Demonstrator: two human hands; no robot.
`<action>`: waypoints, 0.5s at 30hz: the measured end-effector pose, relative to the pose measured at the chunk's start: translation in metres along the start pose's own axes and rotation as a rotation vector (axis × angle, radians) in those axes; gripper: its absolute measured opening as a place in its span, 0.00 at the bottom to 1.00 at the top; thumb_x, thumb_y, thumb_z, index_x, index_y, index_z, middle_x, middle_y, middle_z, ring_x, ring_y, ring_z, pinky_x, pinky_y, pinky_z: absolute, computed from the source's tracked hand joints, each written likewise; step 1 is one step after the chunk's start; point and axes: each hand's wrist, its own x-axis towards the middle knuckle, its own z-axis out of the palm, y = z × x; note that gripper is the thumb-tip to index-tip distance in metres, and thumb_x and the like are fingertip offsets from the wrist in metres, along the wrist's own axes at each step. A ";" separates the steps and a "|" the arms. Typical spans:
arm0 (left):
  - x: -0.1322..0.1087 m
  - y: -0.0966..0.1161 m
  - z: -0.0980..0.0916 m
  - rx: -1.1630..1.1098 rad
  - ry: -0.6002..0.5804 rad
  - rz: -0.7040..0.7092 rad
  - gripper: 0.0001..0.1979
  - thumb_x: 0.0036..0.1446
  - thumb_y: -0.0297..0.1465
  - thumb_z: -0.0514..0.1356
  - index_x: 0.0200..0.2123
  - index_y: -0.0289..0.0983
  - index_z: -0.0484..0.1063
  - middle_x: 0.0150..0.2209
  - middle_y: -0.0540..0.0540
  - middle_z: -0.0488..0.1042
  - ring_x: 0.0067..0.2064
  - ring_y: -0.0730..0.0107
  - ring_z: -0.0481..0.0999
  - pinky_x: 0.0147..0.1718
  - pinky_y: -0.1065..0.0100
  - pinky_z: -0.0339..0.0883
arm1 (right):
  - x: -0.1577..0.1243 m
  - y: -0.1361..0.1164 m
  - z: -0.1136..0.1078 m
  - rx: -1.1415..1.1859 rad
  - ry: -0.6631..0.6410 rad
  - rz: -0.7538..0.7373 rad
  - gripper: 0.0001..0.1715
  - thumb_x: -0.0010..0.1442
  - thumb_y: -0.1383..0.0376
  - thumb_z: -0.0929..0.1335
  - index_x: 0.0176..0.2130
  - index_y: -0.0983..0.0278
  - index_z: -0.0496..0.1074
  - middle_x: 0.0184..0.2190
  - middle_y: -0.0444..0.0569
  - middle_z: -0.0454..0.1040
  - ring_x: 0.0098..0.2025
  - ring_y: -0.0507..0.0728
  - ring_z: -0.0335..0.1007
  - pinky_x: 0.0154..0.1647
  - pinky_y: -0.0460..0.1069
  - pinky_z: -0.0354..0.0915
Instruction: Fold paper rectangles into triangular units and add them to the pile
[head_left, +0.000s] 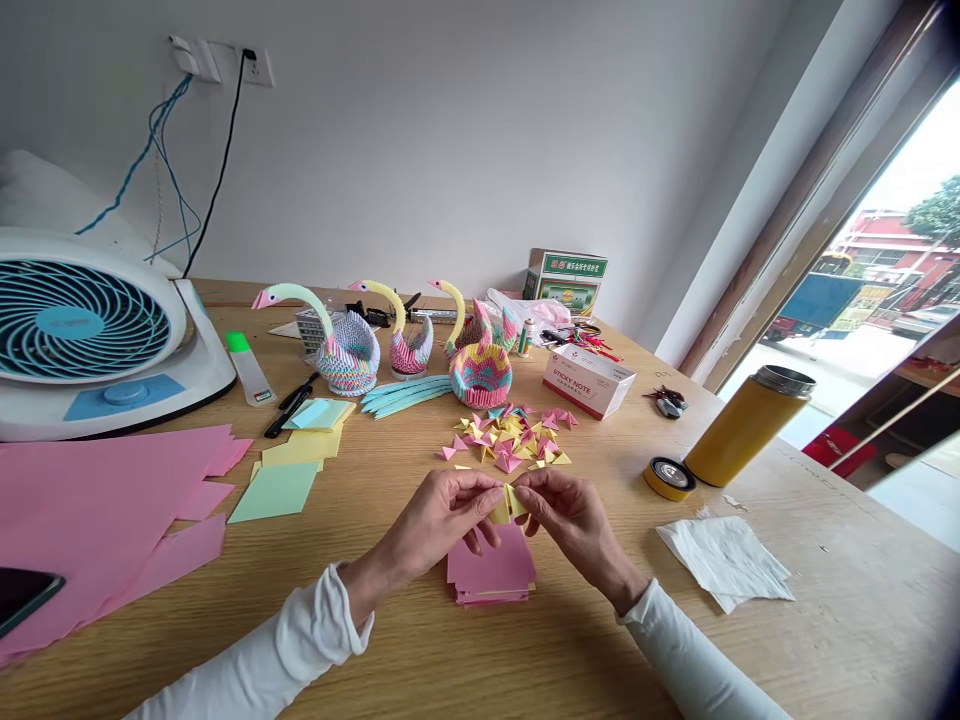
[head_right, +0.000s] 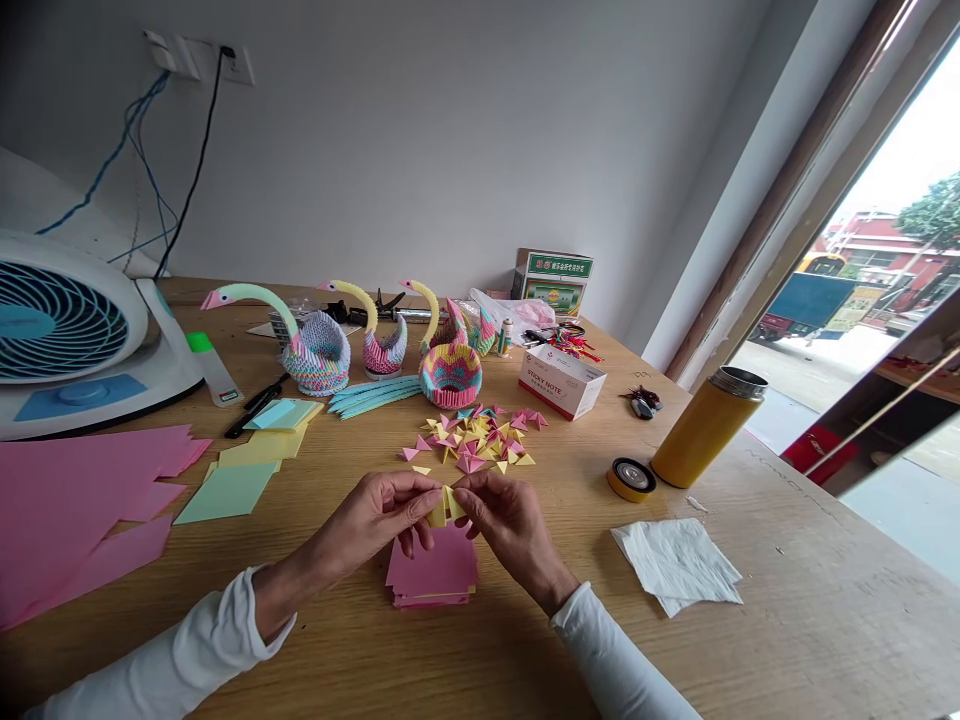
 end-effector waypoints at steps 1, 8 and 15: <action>0.000 0.001 0.000 0.001 -0.005 -0.006 0.18 0.54 0.43 0.62 0.35 0.32 0.74 0.23 0.48 0.74 0.21 0.74 0.73 0.21 0.73 0.67 | 0.000 -0.001 0.000 0.000 0.002 -0.001 0.17 0.57 0.53 0.70 0.34 0.65 0.75 0.26 0.46 0.73 0.25 0.51 0.70 0.24 0.46 0.67; 0.001 0.003 -0.003 0.055 -0.011 0.002 0.15 0.55 0.41 0.62 0.35 0.33 0.72 0.23 0.49 0.74 0.22 0.74 0.72 0.22 0.73 0.67 | -0.001 -0.003 0.000 0.013 -0.020 -0.011 0.16 0.58 0.54 0.70 0.33 0.65 0.74 0.25 0.45 0.72 0.25 0.51 0.69 0.24 0.45 0.67; 0.002 0.002 -0.008 0.071 -0.035 0.021 0.15 0.55 0.42 0.62 0.35 0.34 0.73 0.25 0.50 0.73 0.22 0.75 0.72 0.23 0.72 0.68 | -0.002 -0.007 0.003 0.079 -0.045 0.016 0.17 0.56 0.53 0.71 0.33 0.65 0.74 0.24 0.45 0.71 0.24 0.51 0.68 0.23 0.45 0.68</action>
